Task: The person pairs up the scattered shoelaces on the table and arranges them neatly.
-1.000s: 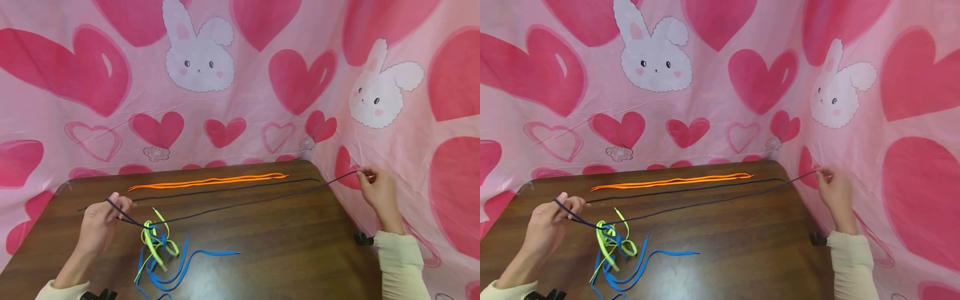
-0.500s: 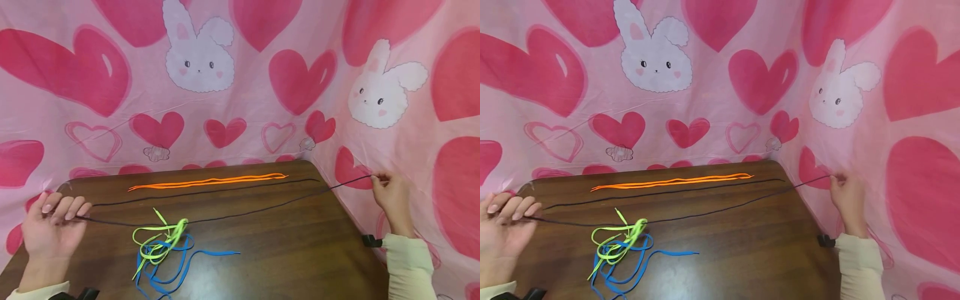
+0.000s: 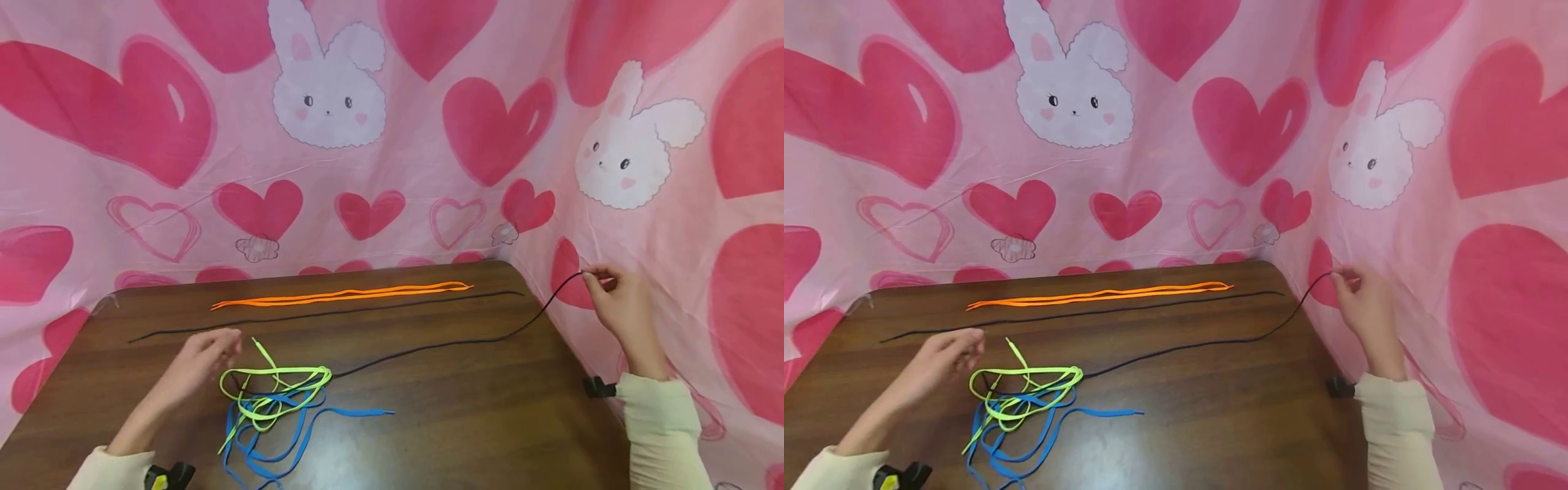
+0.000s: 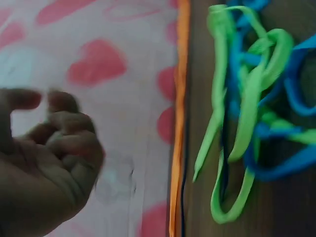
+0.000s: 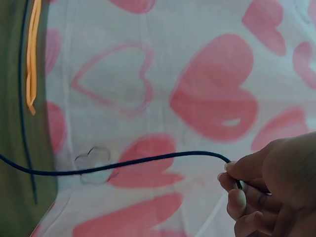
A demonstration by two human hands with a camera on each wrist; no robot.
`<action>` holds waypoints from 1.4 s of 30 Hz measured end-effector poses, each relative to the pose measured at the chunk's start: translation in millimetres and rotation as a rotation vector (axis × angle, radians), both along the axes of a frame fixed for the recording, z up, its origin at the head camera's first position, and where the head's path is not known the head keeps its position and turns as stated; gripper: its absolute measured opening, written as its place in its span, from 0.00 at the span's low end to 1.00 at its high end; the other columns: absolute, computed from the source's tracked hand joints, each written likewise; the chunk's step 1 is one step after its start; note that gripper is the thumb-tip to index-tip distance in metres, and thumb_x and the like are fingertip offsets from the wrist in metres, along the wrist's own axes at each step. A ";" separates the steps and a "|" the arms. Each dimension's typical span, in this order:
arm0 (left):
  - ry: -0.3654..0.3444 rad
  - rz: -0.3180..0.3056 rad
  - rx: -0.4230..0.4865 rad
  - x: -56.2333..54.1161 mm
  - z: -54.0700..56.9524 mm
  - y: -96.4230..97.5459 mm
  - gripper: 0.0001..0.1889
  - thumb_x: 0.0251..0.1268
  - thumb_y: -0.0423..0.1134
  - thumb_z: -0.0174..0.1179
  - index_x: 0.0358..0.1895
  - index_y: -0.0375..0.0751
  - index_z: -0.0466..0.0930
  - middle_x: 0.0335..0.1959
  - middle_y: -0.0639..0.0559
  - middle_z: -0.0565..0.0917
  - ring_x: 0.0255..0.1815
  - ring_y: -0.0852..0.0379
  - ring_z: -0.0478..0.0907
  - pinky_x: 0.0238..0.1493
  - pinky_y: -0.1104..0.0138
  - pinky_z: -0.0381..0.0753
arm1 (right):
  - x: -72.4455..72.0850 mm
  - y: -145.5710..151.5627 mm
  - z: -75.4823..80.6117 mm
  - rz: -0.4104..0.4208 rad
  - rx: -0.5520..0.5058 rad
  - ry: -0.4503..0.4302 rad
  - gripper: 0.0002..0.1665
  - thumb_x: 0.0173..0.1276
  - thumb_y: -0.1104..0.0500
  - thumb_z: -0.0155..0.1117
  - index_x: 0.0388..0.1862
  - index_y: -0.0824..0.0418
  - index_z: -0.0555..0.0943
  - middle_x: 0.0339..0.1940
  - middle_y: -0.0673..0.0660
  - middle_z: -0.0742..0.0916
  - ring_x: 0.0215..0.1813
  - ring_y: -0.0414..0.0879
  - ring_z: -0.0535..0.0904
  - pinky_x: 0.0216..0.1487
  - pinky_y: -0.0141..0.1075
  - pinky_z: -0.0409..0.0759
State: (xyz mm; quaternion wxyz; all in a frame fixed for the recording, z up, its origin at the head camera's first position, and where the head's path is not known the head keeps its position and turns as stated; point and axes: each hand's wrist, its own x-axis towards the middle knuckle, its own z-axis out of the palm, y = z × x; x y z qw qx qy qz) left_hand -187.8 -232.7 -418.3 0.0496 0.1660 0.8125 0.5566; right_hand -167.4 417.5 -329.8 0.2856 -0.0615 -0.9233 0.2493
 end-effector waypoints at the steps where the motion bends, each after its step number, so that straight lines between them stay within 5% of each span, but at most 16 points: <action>1: 0.034 -0.010 -0.118 -2.0 -3.0 11.5 0.16 0.83 0.41 0.48 0.34 0.40 0.80 0.24 0.55 0.77 0.22 0.59 0.70 0.21 0.65 0.69 | -1.0 -4.0 3.7 0.010 0.002 0.010 0.14 0.74 0.58 0.63 0.47 0.67 0.87 0.37 0.66 0.87 0.29 0.25 0.71 0.24 0.22 0.72; 5: 0.185 -0.090 -0.392 -12.2 -20.8 60.6 0.05 0.72 0.37 0.63 0.42 0.41 0.85 0.35 0.56 0.84 0.35 0.61 0.79 0.36 0.67 0.79 | -6.8 -20.6 19.0 0.038 0.011 0.053 0.13 0.73 0.57 0.65 0.46 0.65 0.87 0.38 0.64 0.87 0.30 0.25 0.71 0.26 0.20 0.71; 11: 0.326 -0.185 -0.618 -16.0 -52.8 120.2 0.09 0.60 0.38 0.73 0.42 0.42 0.87 0.38 0.53 0.84 0.39 0.54 0.81 0.43 0.55 0.82 | -14.3 -45.5 33.7 0.106 0.007 0.152 0.09 0.70 0.60 0.68 0.44 0.64 0.89 0.37 0.61 0.87 0.28 0.25 0.72 0.32 0.17 0.69; 16: 0.435 -0.153 -0.681 -11.5 -68.5 140.4 0.07 0.55 0.33 0.75 0.34 0.41 0.86 0.32 0.51 0.83 0.36 0.49 0.79 0.41 0.51 0.79 | -17.4 -58.3 36.2 0.162 0.001 0.168 0.07 0.70 0.63 0.68 0.42 0.65 0.89 0.36 0.64 0.88 0.27 0.25 0.73 0.33 0.16 0.70; 22: 0.480 -0.085 -0.685 -10.5 -72.7 145.5 0.12 0.55 0.31 0.72 0.22 0.49 0.79 0.20 0.60 0.77 0.32 0.53 0.73 0.36 0.56 0.70 | -20.5 -63.8 35.0 0.199 0.017 0.191 0.06 0.68 0.66 0.67 0.41 0.68 0.88 0.35 0.67 0.88 0.26 0.20 0.71 0.32 0.15 0.69; 25: 0.412 -0.073 -0.631 -8.3 -64.0 145.9 0.09 0.62 0.33 0.69 0.27 0.48 0.79 0.21 0.63 0.76 0.34 0.53 0.74 0.41 0.54 0.72 | -21.0 -63.2 34.8 0.182 0.025 0.182 0.07 0.69 0.66 0.67 0.41 0.68 0.88 0.34 0.66 0.88 0.27 0.22 0.71 0.32 0.15 0.69; 29: 0.294 -0.067 -0.444 -1.6 -37.5 142.9 0.03 0.69 0.34 0.65 0.35 0.46 0.83 0.24 0.65 0.80 0.38 0.56 0.76 0.47 0.54 0.75 | -22.5 -57.4 34.6 0.139 0.010 0.170 0.08 0.70 0.64 0.66 0.42 0.68 0.88 0.34 0.66 0.88 0.28 0.24 0.71 0.31 0.17 0.68; 34: 0.296 -0.108 -0.227 13.9 -3.6 130.6 0.05 0.70 0.35 0.65 0.39 0.51 0.87 0.31 0.66 0.84 0.40 0.64 0.78 0.47 0.61 0.79 | -22.8 -49.3 33.3 0.089 -0.012 0.169 0.10 0.71 0.61 0.65 0.44 0.66 0.88 0.37 0.65 0.88 0.30 0.26 0.71 0.32 0.18 0.69; 42: 0.280 -0.280 -0.088 37.7 34.9 98.0 0.12 0.73 0.33 0.61 0.52 0.54 0.86 0.43 0.64 0.86 0.45 0.65 0.84 0.49 0.68 0.82 | -26.1 -34.8 22.3 0.079 -0.029 0.151 0.11 0.71 0.61 0.66 0.46 0.66 0.88 0.40 0.66 0.88 0.31 0.28 0.72 0.35 0.16 0.69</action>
